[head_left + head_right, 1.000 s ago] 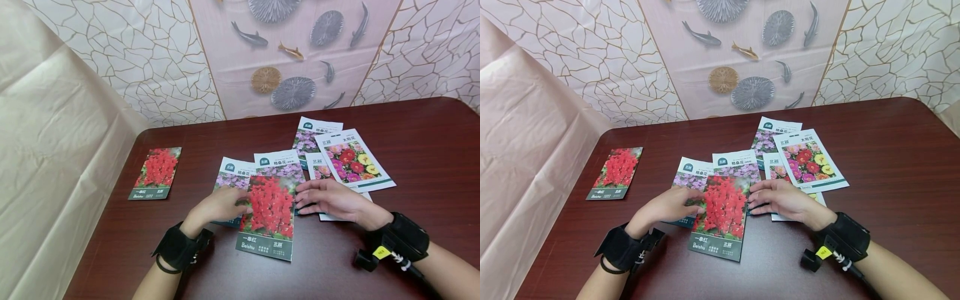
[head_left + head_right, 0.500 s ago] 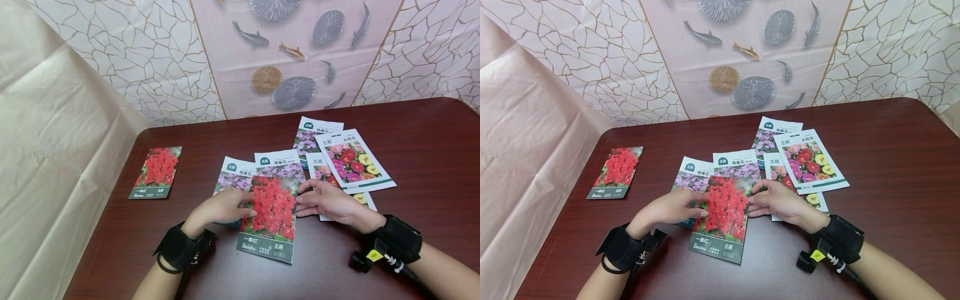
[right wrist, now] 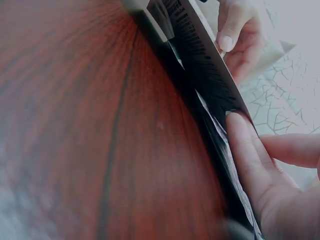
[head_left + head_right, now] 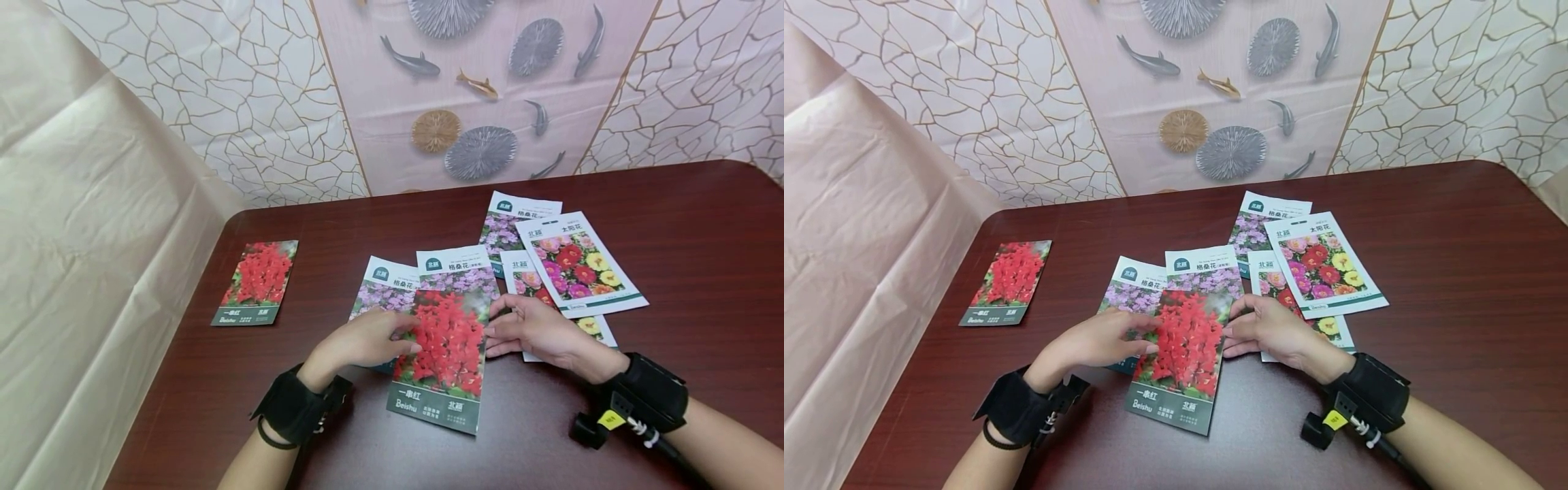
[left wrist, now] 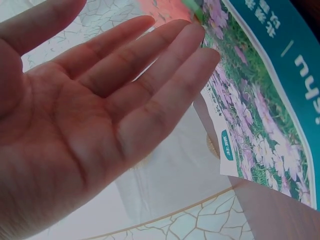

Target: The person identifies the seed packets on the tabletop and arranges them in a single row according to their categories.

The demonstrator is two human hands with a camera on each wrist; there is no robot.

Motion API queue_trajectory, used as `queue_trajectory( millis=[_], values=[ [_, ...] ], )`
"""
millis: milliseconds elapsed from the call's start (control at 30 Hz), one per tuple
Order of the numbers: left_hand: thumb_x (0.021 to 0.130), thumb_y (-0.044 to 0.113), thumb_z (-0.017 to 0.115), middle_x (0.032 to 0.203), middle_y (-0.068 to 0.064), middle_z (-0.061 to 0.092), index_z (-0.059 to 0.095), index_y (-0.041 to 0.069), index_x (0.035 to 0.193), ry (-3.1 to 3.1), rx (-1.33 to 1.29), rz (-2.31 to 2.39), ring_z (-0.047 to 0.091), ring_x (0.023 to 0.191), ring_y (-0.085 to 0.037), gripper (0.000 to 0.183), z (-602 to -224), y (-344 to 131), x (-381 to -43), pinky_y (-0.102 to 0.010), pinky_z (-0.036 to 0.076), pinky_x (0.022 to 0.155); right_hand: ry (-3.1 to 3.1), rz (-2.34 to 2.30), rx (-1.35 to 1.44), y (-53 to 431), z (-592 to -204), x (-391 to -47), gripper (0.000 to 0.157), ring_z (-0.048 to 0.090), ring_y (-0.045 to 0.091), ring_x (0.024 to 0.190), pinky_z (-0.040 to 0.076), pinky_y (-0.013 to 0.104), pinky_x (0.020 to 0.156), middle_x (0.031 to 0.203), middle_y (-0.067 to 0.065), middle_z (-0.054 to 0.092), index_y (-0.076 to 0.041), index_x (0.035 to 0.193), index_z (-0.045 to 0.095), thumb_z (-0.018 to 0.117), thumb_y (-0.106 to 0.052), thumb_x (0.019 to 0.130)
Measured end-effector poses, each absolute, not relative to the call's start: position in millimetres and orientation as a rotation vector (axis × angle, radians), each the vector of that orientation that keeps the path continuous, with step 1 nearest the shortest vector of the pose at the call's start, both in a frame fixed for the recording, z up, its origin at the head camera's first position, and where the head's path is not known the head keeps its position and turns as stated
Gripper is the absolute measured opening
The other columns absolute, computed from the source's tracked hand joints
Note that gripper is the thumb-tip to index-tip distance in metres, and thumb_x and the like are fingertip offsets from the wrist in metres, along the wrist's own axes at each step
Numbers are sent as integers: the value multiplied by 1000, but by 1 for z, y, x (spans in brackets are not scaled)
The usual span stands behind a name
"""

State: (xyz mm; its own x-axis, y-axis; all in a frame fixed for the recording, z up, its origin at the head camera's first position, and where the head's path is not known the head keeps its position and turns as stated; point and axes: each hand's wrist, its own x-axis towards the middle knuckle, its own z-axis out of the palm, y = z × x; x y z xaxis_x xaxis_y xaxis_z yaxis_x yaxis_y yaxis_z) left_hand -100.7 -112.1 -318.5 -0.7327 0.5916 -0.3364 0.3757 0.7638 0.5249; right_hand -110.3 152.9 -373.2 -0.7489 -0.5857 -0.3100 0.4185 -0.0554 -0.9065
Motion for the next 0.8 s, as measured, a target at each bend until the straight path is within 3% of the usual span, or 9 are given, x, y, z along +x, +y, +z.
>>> queue_trajectory(
  millis=[133, 267, 433, 800],
  values=[
    [89, 22, 61, 101, -5, 63, 57, 6, 122, 2494, 708, 622, 48, 68, -13, 36, -319, -112, -101, -29, 40, 68, 1533, -1888, -199, 154, -370, -110, 19, 65, 22, 77, 52, 41, 76, 79, 10, 65, 7, 103, 36, 49, 8, 89],
    [87, 21, 64, 101, -5, 65, 60, 7, 117, 2535, 672, 655, 55, 81, -15, 34, -320, -112, -101, -32, 44, 73, 1551, -1888, -205, 155, -367, -110, 17, 65, 23, 78, 52, 41, 75, 81, 11, 65, 6, 102, 37, 49, 8, 89],
    [85, 22, 66, 86, -5, 63, 59, 7, 117, 2572, 622, 673, 50, 68, -15, 36, -319, -112, -102, -30, 42, 65, 1567, -1897, -194, 157, -363, -111, 16, 65, 24, 79, 52, 41, 75, 82, 11, 66, 5, 101, 40, 50, 7, 89],
    [87, 28, 64, 95, -6, 63, 46, 2, 129, 2609, 513, 717, 56, 77, -13, 53, -319, -111, -103, -30, 47, 69, 1567, -1953, -232, 159, -358, -111, 16, 64, 19, 76, 53, 38, 74, 81, 9, 66, 2, 101, 41, 52, 4, 90]
  ],
)
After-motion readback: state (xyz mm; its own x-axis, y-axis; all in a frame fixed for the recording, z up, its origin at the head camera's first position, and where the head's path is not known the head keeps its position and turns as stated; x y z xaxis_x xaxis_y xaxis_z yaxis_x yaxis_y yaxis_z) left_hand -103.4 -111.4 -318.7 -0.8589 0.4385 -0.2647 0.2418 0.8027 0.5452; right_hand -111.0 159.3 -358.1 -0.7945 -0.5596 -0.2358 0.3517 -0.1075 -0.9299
